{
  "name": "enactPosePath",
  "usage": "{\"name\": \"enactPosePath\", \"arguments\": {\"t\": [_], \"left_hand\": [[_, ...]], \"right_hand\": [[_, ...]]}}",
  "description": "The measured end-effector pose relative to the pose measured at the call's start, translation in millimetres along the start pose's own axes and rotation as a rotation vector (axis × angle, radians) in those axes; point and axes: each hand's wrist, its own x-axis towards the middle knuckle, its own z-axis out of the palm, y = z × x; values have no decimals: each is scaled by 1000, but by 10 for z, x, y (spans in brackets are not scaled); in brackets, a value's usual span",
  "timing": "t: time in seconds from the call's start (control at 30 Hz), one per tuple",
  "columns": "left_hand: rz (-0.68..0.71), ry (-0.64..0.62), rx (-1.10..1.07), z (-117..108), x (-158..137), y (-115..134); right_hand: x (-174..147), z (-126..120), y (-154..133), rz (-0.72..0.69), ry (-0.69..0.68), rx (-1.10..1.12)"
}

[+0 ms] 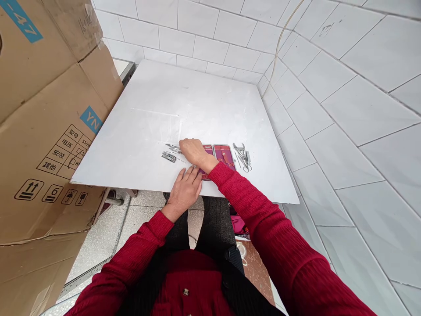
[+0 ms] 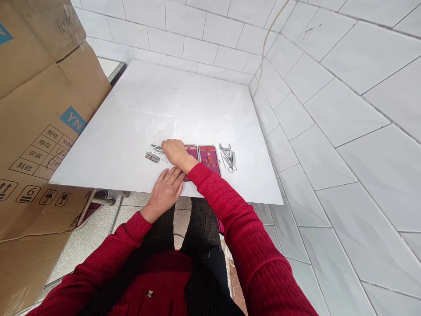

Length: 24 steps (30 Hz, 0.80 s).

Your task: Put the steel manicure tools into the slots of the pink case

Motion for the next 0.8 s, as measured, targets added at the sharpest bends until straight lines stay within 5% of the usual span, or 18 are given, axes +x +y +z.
{"name": "enactPosePath", "arguments": {"t": [0.37, 0.8], "left_hand": [[-5, 13, -9, 9, -5, 1], [-7, 6, -3, -17, 11, 10]], "right_hand": [[28, 33, -7, -55, 11, -7], [5, 135, 54, 54, 36, 79]]}}
